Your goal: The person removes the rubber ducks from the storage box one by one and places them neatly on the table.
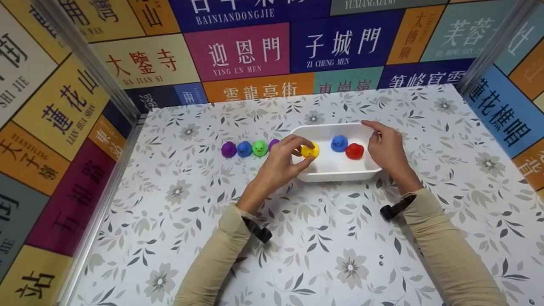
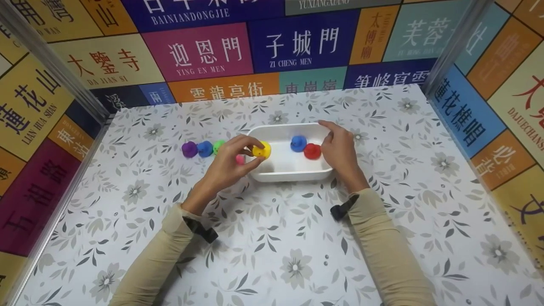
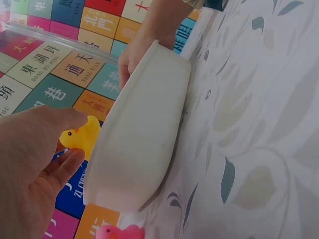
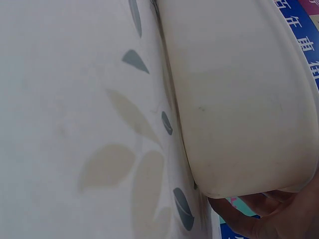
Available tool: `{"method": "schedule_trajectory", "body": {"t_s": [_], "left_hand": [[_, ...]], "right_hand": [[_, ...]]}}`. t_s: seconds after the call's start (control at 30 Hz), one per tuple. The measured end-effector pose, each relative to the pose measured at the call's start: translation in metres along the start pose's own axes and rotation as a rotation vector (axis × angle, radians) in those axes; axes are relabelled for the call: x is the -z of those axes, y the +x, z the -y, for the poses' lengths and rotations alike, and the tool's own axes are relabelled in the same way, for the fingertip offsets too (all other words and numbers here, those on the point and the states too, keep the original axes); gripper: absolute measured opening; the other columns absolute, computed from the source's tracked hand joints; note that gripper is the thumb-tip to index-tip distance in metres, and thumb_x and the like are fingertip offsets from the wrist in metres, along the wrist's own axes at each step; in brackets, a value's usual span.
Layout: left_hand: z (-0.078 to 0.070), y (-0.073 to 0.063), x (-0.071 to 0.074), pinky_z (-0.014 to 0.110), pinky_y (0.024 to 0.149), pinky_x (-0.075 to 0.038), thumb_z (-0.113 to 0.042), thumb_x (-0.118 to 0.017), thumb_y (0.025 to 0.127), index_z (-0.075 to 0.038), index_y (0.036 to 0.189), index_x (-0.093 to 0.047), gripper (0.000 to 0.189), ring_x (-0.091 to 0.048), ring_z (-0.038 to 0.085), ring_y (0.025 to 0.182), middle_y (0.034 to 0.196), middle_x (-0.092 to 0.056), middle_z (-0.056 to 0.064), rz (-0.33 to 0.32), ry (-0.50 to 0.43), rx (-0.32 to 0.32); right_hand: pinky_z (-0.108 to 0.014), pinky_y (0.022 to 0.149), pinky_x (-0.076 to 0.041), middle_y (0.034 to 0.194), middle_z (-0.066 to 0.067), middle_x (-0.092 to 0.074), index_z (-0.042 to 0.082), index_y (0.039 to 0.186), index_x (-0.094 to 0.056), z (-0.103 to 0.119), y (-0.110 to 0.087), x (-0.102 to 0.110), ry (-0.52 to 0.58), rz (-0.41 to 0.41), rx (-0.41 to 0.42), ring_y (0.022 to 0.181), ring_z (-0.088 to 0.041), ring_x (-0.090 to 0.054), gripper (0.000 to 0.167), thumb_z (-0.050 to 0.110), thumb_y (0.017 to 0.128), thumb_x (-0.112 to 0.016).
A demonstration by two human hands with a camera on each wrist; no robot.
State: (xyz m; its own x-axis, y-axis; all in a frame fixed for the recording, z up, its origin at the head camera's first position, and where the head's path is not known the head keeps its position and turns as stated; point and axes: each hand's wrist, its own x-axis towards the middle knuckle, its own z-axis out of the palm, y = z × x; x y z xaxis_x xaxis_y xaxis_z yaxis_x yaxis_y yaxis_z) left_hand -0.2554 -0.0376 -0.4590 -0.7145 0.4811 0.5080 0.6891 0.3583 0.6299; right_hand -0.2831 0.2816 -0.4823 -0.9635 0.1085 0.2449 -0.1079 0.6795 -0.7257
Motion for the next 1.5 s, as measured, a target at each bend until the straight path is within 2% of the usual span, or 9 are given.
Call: {"method": "schedule_trajectory", "body": {"t_s": [0.07,0.23,0.53,0.7,0.83,0.93,1.1,1.3,1.5], "left_hand": [[0.002,-0.002,0.003,0.029,0.088,-0.064,-0.015,-0.081,0.098,-0.006,0.117,-0.074,0.023,-0.069,0.019,0.102,0.118,-0.073,0.009,-0.011,0.0,-0.003],[0.006,-0.005,0.01,0.035,0.088,-0.066,-0.014,-0.08,0.098,-0.007,0.118,-0.073,0.022,-0.069,0.02,0.103,0.12,-0.073,0.009,-0.023,-0.003,0.033],[0.011,-0.011,0.019,0.025,0.094,-0.062,-0.017,-0.08,0.099,-0.011,0.121,-0.073,0.024,-0.07,0.016,0.108,0.125,-0.073,0.005,-0.035,0.038,0.093],[0.013,-0.014,0.024,0.023,0.094,-0.061,-0.018,-0.08,0.099,-0.011,0.122,-0.074,0.024,-0.07,0.017,0.106,0.126,-0.073,0.006,-0.058,0.059,0.089],[0.016,-0.018,0.028,0.029,0.093,-0.064,-0.017,-0.08,0.099,-0.009,0.12,-0.074,0.024,-0.07,0.018,0.104,0.125,-0.073,0.008,-0.077,0.047,0.083],[0.018,-0.021,0.031,0.032,0.092,-0.065,-0.016,-0.08,0.099,-0.009,0.119,-0.074,0.022,-0.07,0.019,0.103,0.125,-0.072,0.009,-0.088,0.05,0.08],[0.022,-0.027,0.038,0.028,0.092,-0.063,-0.014,-0.08,0.098,-0.009,0.117,-0.075,0.02,-0.07,0.019,0.102,0.123,-0.073,0.008,-0.103,0.068,0.077],[0.028,-0.033,0.047,0.026,0.094,-0.063,-0.014,-0.079,0.099,-0.011,0.119,-0.075,0.021,-0.07,0.018,0.106,0.125,-0.072,0.006,-0.089,0.079,0.121],[0.033,-0.038,0.054,0.028,0.095,-0.062,-0.014,-0.081,0.097,-0.014,0.119,-0.076,0.023,-0.069,0.017,0.108,0.126,-0.072,0.004,-0.088,0.109,0.15]], "right_hand": [[-0.035,0.076,-0.038,0.153,-0.016,-0.064,0.016,0.147,-0.069,0.0,0.0,-0.001,-0.008,-0.009,0.01,0.109,-0.031,-0.06,0.055,-0.002,0.103,-0.04],[-0.033,0.078,-0.037,0.154,-0.016,-0.064,0.016,0.147,-0.068,0.0,-0.001,-0.001,-0.011,-0.009,0.007,0.11,-0.03,-0.059,0.055,-0.002,0.103,-0.041],[-0.036,0.079,-0.038,0.154,-0.016,-0.064,0.015,0.147,-0.068,0.002,0.0,-0.001,0.003,0.001,-0.002,0.11,-0.031,-0.059,0.055,-0.003,0.103,-0.041],[-0.036,0.08,-0.039,0.155,-0.016,-0.063,0.016,0.148,-0.068,0.002,0.0,0.0,0.007,0.004,-0.007,0.111,-0.031,-0.059,0.056,-0.003,0.103,-0.041],[-0.037,0.085,-0.04,0.156,-0.016,-0.062,0.015,0.148,-0.068,0.001,0.0,-0.001,0.009,0.006,-0.013,0.114,-0.032,-0.059,0.056,-0.004,0.103,-0.041],[-0.035,0.084,-0.04,0.154,-0.016,-0.064,0.014,0.146,-0.069,0.0,0.0,-0.001,0.004,-0.009,0.0,0.112,-0.031,-0.06,0.054,-0.003,0.103,-0.041],[-0.031,0.075,-0.037,0.15,-0.016,-0.067,0.014,0.145,-0.07,-0.001,0.0,-0.003,-0.006,-0.028,0.021,0.103,-0.029,-0.06,0.053,-0.002,0.103,-0.042],[-0.036,0.085,-0.039,0.152,-0.017,-0.065,0.014,0.146,-0.069,0.0,0.0,-0.002,-0.001,-0.012,0.006,0.11,-0.031,-0.059,0.054,-0.003,0.103,-0.041],[-0.037,0.086,-0.04,0.153,-0.017,-0.064,0.014,0.147,-0.069,0.001,0.0,0.0,-0.002,-0.006,0.0,0.113,-0.031,-0.059,0.055,-0.003,0.103,-0.041]]}}
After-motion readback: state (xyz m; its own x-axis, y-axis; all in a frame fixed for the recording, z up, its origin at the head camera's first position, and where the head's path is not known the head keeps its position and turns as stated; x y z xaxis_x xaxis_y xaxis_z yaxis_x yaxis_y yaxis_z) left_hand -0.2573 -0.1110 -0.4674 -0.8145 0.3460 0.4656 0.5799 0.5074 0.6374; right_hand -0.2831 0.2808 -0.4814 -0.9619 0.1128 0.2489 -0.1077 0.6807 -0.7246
